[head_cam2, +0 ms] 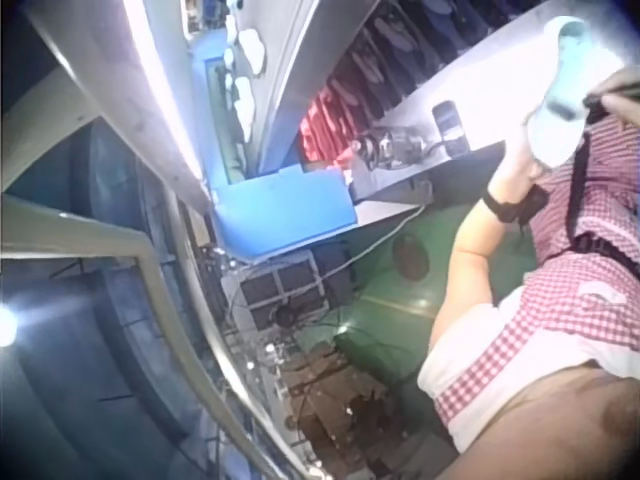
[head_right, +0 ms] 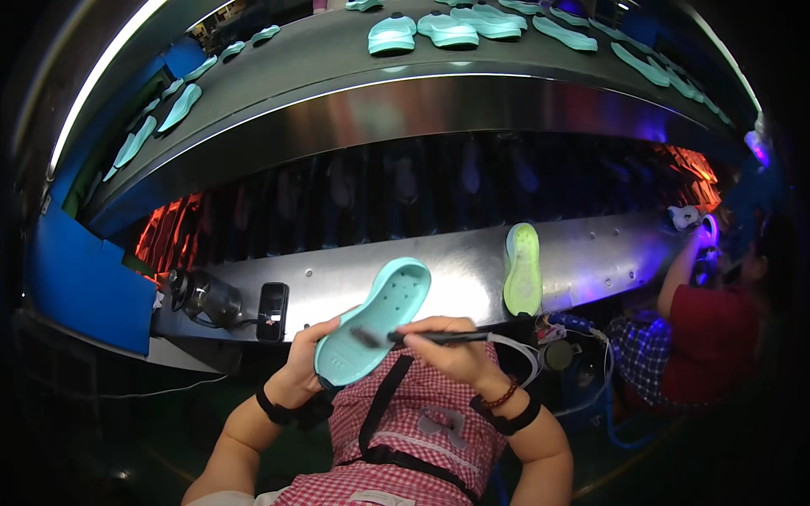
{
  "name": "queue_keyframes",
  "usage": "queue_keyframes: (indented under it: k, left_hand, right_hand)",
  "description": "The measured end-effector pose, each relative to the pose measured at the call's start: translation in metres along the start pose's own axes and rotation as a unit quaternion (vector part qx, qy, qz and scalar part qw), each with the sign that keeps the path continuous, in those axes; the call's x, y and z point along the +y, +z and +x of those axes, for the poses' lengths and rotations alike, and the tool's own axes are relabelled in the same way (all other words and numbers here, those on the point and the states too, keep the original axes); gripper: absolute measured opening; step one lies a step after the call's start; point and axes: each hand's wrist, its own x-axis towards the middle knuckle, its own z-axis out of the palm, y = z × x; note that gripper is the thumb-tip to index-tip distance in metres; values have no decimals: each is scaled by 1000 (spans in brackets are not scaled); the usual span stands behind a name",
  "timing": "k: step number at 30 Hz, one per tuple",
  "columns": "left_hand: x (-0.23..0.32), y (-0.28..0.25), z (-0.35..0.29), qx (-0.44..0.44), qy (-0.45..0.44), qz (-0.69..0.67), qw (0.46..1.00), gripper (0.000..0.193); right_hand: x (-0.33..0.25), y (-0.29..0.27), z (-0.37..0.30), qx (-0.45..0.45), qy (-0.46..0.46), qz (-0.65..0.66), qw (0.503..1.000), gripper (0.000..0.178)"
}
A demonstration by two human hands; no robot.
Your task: Applying glue to shoe soles using a brush and placing them on a conveyor belt.
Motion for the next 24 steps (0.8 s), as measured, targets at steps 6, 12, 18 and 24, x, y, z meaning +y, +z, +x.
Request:
queue_keyframes:
  k: [6,12,18,24]
  left_hand:
    - [-12,-12,2,-32,-1,-63,998,54]
    - [4,-3,8,35,51,9,998,54]
    - [90,36,-14,-35,256,157,953,57]
    - [263,59,47,-71,409,-33,909,62]
  right_hand:
    - [36,-7,14,241,-67,-65,966,17]
    - [0,13,-7,11,-83,-87,993,20]
    - [2,-34,-32,160,-134,247,946,24]
    - [16,-44,-22,119,-75,190,972,23]
